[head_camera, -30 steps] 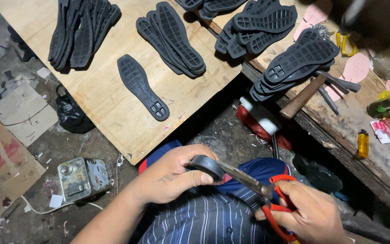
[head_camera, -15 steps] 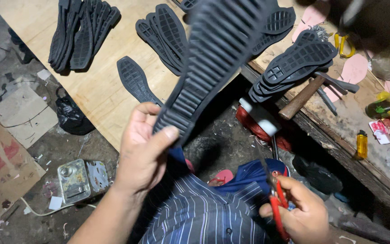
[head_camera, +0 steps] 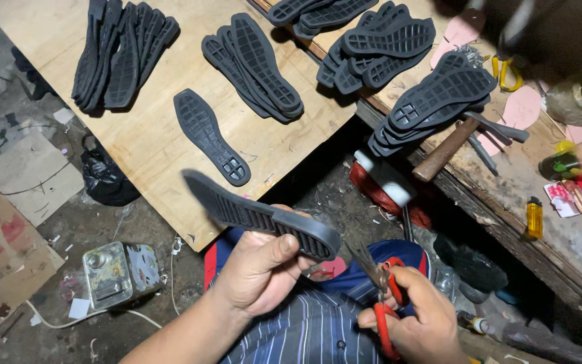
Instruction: The person sits at a workbench holding black rubber shoe soles and trims their edges with red-handled scissors, rotating each sole to cut around the perimeter. Trimmed soles are placed on the wooden board alongside stacks of other soles, and the person picks up the next sole to continue trimming.
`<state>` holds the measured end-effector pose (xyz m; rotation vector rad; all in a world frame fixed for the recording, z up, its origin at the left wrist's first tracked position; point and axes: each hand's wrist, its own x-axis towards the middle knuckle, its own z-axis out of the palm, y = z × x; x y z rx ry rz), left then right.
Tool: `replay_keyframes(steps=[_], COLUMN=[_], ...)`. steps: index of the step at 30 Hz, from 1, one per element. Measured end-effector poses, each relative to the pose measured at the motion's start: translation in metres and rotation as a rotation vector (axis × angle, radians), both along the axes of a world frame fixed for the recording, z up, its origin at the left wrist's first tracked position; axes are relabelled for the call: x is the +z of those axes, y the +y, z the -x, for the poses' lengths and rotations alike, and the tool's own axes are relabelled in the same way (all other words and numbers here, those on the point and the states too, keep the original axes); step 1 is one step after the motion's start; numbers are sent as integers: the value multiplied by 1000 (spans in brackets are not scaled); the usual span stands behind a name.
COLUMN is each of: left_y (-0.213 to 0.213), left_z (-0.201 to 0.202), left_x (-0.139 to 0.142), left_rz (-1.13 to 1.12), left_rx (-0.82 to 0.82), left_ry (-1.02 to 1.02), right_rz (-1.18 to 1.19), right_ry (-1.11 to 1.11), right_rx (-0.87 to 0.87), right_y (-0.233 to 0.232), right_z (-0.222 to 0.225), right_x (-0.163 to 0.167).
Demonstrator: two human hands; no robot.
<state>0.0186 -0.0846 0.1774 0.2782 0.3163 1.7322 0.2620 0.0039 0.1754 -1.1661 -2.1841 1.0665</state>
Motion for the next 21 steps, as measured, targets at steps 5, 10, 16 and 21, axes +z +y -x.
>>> replay_keyframes(steps=[5,10,16,21], left_y=[0,1,1,2], left_z=[-5,-6,-3,-1], left_x=[-1,-5,-5,-7], left_rz=[-9,14,23,33], left_rx=[-59,-76,-93,-96], left_ry=[-3,-16,-3,22], right_rz=[106,73,-123,-184], right_ry=[-22,-55,5,22], right_rx=[0,-23,53,35], right_y=[2,2,4,0], right_z=[-3,-3,-7,-8], right_x=[0,0,0,1])
